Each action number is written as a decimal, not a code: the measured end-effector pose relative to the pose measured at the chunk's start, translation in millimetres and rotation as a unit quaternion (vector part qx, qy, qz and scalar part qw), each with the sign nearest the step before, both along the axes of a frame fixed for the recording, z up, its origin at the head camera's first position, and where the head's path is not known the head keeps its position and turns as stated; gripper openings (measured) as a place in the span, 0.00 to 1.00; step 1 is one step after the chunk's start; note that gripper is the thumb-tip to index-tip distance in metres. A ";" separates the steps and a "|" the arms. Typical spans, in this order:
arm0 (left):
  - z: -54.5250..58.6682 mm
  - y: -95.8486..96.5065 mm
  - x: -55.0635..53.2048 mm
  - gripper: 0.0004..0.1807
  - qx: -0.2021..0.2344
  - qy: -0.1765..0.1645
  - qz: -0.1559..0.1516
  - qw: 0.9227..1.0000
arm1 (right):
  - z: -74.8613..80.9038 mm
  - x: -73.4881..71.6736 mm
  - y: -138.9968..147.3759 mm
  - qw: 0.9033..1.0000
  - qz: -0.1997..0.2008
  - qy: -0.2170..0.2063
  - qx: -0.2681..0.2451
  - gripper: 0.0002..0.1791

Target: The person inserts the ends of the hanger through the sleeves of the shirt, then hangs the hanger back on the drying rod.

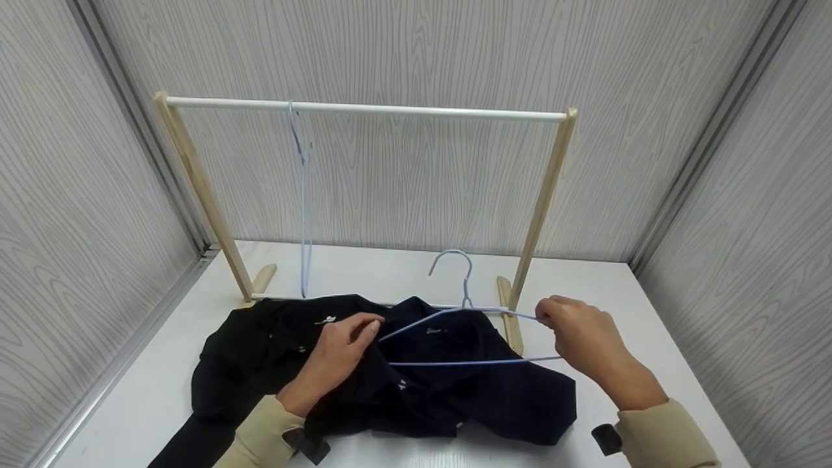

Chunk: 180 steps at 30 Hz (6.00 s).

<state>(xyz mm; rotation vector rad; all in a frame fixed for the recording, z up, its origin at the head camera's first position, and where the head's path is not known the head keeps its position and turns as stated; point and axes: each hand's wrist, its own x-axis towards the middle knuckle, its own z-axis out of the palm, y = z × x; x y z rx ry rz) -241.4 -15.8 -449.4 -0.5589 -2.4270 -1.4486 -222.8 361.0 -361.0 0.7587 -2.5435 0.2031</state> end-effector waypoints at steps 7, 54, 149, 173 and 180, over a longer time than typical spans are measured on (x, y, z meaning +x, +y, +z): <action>5.8 6.3 2.1 0.15 0.017 -0.016 -0.021 1.000 | -8.6 5.7 -16.2 0.999 -0.023 -0.043 0.012 0.13; 13.4 30.8 6.6 0.16 -0.058 0.151 -0.049 0.986 | -32.0 19.6 -65.4 0.998 -0.001 0.048 -0.033 0.18; 2.4 12.3 5.1 0.16 -0.062 0.226 -0.012 0.972 | -42.3 31.6 -4.5 0.889 -0.094 -0.242 -0.378 0.17; 0.4 15.8 10.2 0.15 -0.206 0.333 0.049 0.919 | -21.4 32.6 -2.9 0.957 -0.112 -0.133 -0.231 0.15; -1.0 19.0 12.7 0.23 -0.257 0.333 0.038 0.907 | -21.4 32.5 -6.1 0.963 -0.100 -0.101 -0.229 0.15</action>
